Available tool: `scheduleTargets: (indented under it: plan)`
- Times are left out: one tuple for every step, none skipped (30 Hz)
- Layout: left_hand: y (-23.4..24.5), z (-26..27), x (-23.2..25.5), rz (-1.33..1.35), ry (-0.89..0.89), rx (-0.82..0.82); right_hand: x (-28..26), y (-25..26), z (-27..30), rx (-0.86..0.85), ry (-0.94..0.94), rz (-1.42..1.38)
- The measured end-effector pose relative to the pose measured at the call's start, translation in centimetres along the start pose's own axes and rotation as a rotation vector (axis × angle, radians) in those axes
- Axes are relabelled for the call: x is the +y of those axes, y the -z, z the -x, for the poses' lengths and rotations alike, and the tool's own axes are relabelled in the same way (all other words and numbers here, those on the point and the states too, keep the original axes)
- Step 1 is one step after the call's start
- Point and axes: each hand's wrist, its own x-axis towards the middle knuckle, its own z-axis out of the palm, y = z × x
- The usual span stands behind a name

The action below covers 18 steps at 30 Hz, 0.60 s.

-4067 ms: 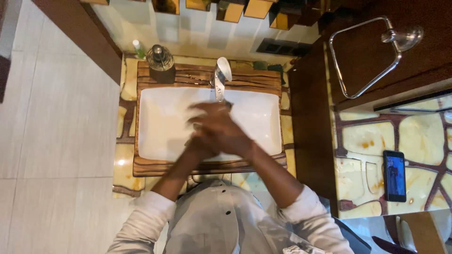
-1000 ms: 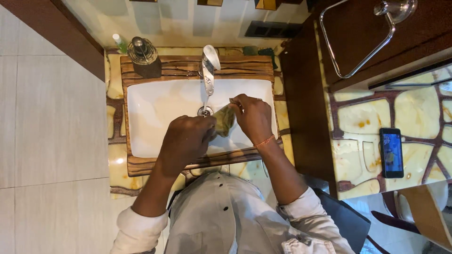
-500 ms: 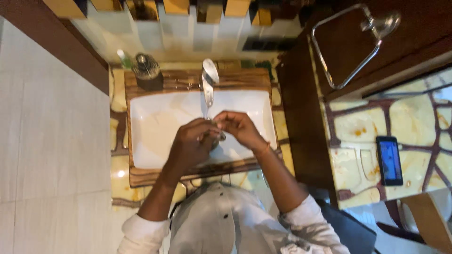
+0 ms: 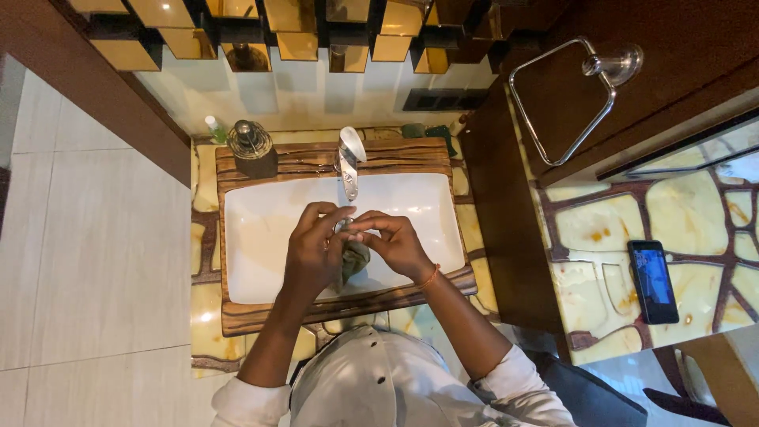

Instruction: Cleaning a bathroom sink faucet using a green cloth.

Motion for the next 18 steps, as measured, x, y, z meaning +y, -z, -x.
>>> scheduleTargets:
  plan:
    - [0.0, 0.0, -0.4, -0.001, -0.002, 0.0, 0.5, 0.2, 0.0, 0.0, 0.002, 0.0]
    - [0.1, 0.1, -0.9, 0.019, -0.041, -0.015, 1.0, 0.5, 0.0, 0.028, -0.024, -0.011]
    - [0.0, 0.1, -1.3, 0.04, -0.081, -0.03, 1.5, 0.8, 0.1, 0.056, -0.049, -0.022]
    - [0.0, 0.4, -1.2, 0.039, -0.08, -0.03, 2.0, 1.0, 0.2, 0.055, -0.05, -0.023]
    - [0.0, 0.6, -1.2, 0.039, -0.093, -0.036, 2.4, 1.1, 0.3, 0.072, -0.061, -0.037]
    - [0.0, 0.6, -1.1, 0.039, -0.109, -0.043, 2.9, 1.3, 0.2, 0.089, -0.07, -0.051]
    - [-0.1, 0.6, -1.4, 0.038, -0.11, -0.044, 3.4, 1.4, 0.1, 0.09, -0.069, -0.052]
    - [-0.3, 0.7, -1.7, -0.019, -0.138, -0.026, 4.0, 1.4, 0.1, 0.099, -0.067, -0.087]
    - [-0.5, 0.8, -1.9, -0.075, -0.167, -0.008, 4.5, 1.5, 0.2, 0.108, -0.066, -0.122]
    - [-0.5, 0.9, -1.9, -0.076, -0.166, -0.01, 4.4, 1.3, 0.4, 0.11, -0.066, -0.124]
    - [-0.5, 1.0, -1.9, -0.098, -0.196, 0.013, 4.1, 1.2, 0.6, 0.108, -0.072, -0.12]
    - [-0.5, 0.9, -1.9, -0.12, -0.232, 0.038, 3.8, 1.2, 0.4, 0.106, -0.071, -0.114]
    - [-0.4, 0.7, -2.0, -0.121, -0.237, 0.037, 3.6, 1.1, 0.3, 0.107, -0.065, -0.114]
    - [-0.4, 0.6, -2.0, -0.131, -0.239, 0.04, 3.3, 1.1, 0.4, 0.111, -0.085, -0.107]
    - [-0.4, 0.6, -2.0, -0.14, -0.241, 0.042, 3.1, 1.0, 0.4, 0.114, -0.104, -0.1]
    - [-0.3, 0.7, -1.8, -0.142, -0.239, 0.042, 2.8, 0.9, 0.5, 0.113, -0.105, -0.101]
    - [-0.3, 0.7, -1.5, -0.186, -0.233, 0.033, 2.6, 0.7, 0.6, 0.108, -0.095, -0.114]
    - [-0.3, 0.7, -1.3, -0.229, -0.228, 0.024, 2.4, 0.6, 0.6, 0.104, -0.083, -0.125]
